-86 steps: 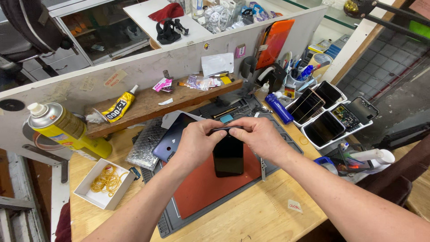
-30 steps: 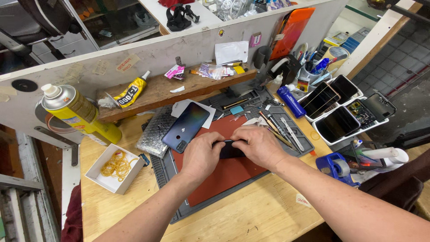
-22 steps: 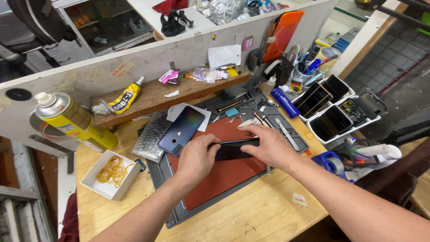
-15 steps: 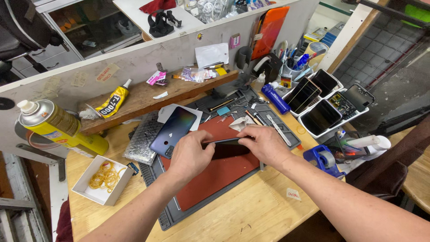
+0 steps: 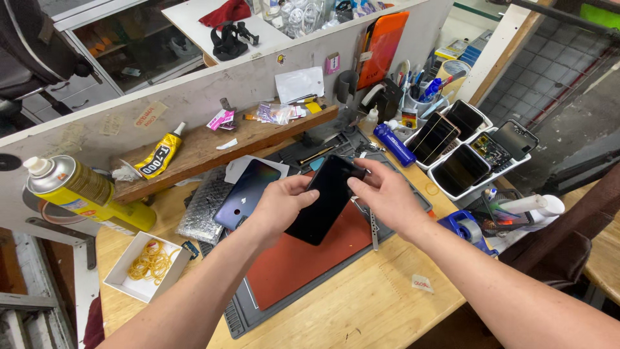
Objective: The person disassembles a smartphone, removes the back cover and screen, and uses a screwdriver to adjust internal components. They then reassemble the device by placing the back cover and screen back on and securing them.
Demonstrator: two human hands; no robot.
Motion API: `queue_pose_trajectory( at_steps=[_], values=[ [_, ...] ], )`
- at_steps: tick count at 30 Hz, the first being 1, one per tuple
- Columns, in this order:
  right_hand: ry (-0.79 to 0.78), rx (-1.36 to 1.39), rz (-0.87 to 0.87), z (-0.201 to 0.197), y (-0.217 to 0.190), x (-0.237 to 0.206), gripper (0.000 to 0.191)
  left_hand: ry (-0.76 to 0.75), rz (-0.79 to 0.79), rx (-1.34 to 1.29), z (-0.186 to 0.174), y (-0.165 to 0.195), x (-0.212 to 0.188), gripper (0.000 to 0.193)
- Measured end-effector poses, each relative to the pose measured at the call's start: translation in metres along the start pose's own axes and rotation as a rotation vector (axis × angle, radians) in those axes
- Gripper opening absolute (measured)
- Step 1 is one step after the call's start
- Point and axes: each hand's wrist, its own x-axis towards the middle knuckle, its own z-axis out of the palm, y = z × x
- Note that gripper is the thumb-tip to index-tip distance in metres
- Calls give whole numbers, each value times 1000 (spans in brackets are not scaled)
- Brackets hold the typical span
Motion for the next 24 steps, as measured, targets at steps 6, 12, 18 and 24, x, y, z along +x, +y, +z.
queue_pose_trajectory(
  at_steps=[6,12,18,24],
  values=[
    [-102,161,63,22,-22,3,35,51,61,-260,0,3,-10,28],
    [-210,66,-86,29,-46,2,35,210,114,-120,-8,29,-24,23],
    [-105,-100,-213,33,-54,1,37,202,103,-129,-6,26,-35,18],
    [-92,-172,-330,32,-46,7,23,212,64,-149,-2,20,-34,17]
  ],
)
